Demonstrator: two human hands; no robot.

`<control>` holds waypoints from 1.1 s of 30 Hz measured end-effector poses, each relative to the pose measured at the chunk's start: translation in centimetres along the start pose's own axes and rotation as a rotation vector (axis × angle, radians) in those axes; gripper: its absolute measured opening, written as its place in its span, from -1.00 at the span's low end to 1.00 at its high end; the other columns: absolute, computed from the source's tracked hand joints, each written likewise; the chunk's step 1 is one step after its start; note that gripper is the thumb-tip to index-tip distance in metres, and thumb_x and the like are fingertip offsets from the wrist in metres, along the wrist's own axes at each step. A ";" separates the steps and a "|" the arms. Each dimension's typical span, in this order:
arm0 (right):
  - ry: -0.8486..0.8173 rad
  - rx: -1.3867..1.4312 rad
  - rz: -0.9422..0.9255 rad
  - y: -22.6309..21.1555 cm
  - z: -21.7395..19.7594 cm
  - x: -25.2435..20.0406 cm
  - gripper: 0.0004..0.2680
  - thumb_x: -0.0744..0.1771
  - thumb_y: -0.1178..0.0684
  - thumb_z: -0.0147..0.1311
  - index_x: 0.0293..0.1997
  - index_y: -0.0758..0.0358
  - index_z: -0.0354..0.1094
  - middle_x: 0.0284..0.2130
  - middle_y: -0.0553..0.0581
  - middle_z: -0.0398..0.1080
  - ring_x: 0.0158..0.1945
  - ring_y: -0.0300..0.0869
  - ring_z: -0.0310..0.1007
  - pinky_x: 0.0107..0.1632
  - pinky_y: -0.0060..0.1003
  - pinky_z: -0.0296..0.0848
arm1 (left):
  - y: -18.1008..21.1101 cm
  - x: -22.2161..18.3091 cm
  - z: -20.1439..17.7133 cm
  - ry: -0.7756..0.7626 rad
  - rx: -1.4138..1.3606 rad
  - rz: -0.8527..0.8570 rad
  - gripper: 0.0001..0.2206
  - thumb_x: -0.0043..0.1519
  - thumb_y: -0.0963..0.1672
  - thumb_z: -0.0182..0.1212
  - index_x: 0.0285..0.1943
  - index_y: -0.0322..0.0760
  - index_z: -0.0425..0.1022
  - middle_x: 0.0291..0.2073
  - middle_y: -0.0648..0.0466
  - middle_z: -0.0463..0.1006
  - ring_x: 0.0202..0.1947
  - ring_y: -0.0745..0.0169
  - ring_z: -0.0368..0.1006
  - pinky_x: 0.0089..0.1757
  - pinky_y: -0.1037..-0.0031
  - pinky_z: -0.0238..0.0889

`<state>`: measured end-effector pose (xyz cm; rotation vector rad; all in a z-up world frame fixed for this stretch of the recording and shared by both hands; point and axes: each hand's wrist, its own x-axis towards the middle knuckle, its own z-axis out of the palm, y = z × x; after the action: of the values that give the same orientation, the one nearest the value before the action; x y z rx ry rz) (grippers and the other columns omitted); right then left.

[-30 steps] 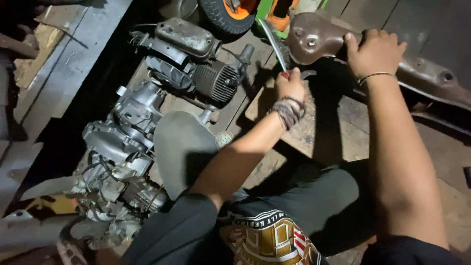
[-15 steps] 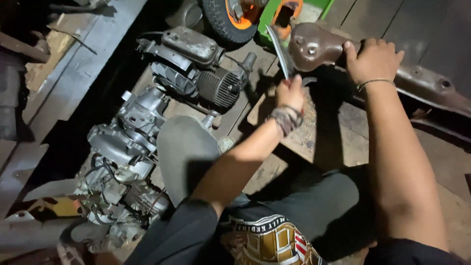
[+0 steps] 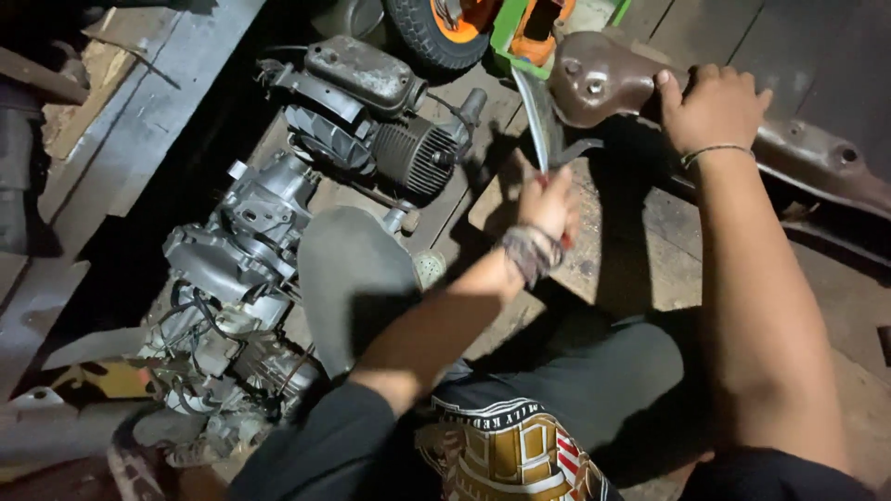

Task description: Cleaning and scraping a metal motorcycle component using a variety of hand tools to remove debris and rust.

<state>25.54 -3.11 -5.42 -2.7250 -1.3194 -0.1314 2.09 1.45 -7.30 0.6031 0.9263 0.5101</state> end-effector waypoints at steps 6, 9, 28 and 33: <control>-0.018 -0.002 0.003 0.0 0.2 -0.1 -0.44 0.55 -0.40 -0.31 0.07 0.42 0.49 -0.05 0.51 0.49 0.01 0.39 0.37 0.02 0.44 0.19 | -0.5 3.6 1.0 -0.013 -0.065 -0.004 -0.73 0.33 -0.04 0.06 -0.39 -0.12 0.15 -0.72 0.21 0.10 -0.82 0.36 -0.01 -0.74 0.43 -0.15; 0.001 -0.005 0.010 -0.2 -0.3 0.3 -0.46 0.55 -0.39 -0.30 0.08 0.40 0.49 -0.04 0.49 0.49 0.02 0.38 0.38 0.02 0.44 0.18 | 0.0 2.8 2.2 -0.003 -0.114 -0.008 -0.73 0.33 -0.05 0.04 -0.40 -0.13 0.13 -0.71 0.18 0.08 -0.82 0.35 -0.06 -0.74 0.42 -0.20; -0.009 0.001 0.037 -0.3 0.1 0.2 -0.46 0.54 -0.40 -0.32 0.03 0.39 0.48 -0.01 0.49 0.49 0.02 0.39 0.35 0.00 0.39 0.17 | -0.5 0.3 4.6 0.001 -0.205 0.048 -0.76 0.38 -0.01 0.01 -0.32 -0.08 0.18 -0.77 0.22 0.00 -0.89 0.41 -0.09 -0.84 0.46 -0.23; -0.022 -0.013 0.041 0.2 0.2 0.6 -0.44 0.54 -0.41 -0.33 0.04 0.40 0.49 -0.04 0.51 0.50 0.01 0.39 0.37 -0.01 0.38 0.20 | -1.7 4.4 3.9 -0.032 -0.266 -0.045 -0.76 0.36 -0.02 0.03 -0.32 -0.02 0.09 -0.71 0.19 -0.11 -0.81 0.39 -0.16 -0.72 0.44 -0.28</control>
<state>26.09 -2.72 -5.54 -2.7703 -1.2709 -0.1075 7.85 2.09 -9.21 0.3478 0.8227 0.5704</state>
